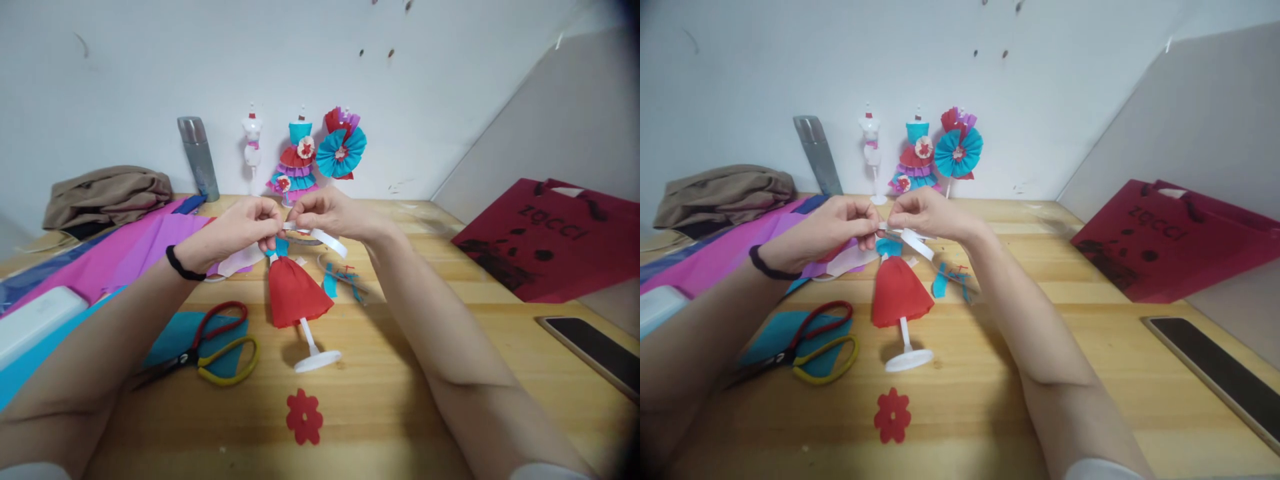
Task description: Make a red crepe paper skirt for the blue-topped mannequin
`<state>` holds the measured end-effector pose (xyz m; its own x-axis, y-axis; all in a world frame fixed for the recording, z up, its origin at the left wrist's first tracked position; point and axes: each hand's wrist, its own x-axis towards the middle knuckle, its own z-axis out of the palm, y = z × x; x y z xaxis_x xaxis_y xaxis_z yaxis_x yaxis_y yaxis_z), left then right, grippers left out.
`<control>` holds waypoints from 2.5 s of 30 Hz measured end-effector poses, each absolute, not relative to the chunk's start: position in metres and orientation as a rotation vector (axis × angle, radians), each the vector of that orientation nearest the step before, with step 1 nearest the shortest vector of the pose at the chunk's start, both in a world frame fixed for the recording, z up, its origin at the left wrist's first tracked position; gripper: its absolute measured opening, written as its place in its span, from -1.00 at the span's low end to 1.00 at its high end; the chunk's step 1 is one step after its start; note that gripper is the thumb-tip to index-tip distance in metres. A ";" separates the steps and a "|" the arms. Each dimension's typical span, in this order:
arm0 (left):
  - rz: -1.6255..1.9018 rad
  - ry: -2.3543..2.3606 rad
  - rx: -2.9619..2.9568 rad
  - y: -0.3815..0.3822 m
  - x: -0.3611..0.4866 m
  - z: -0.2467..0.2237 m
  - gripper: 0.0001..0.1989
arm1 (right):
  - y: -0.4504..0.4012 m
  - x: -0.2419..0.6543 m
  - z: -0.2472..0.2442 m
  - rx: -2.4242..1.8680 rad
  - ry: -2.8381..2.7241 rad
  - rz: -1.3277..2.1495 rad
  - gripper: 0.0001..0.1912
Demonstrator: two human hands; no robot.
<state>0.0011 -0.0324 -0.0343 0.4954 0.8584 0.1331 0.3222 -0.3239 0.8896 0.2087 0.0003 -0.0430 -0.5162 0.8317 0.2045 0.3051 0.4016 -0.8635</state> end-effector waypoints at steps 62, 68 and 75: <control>0.814 0.875 1.434 -0.010 -0.014 -0.042 -0.86 | 0.002 0.233 -0.034 -1.168 -2.041 0.959 -0.86; 0.843 0.885 1.423 -0.012 -0.012 -0.042 -0.84 | -0.002 0.232 -0.030 -1.194 -1.951 0.874 -0.97; 0.829 0.899 1.458 -0.011 -0.013 -0.043 -0.85 | 0.008 0.237 -0.036 -1.316 -1.913 0.693 -0.80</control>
<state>-0.0127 -0.0115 -0.0428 0.4525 0.8917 -0.0041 0.0684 -0.0301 0.9972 0.2365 0.0083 -0.0359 -0.2362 0.9397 0.2472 0.5634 0.3397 -0.7531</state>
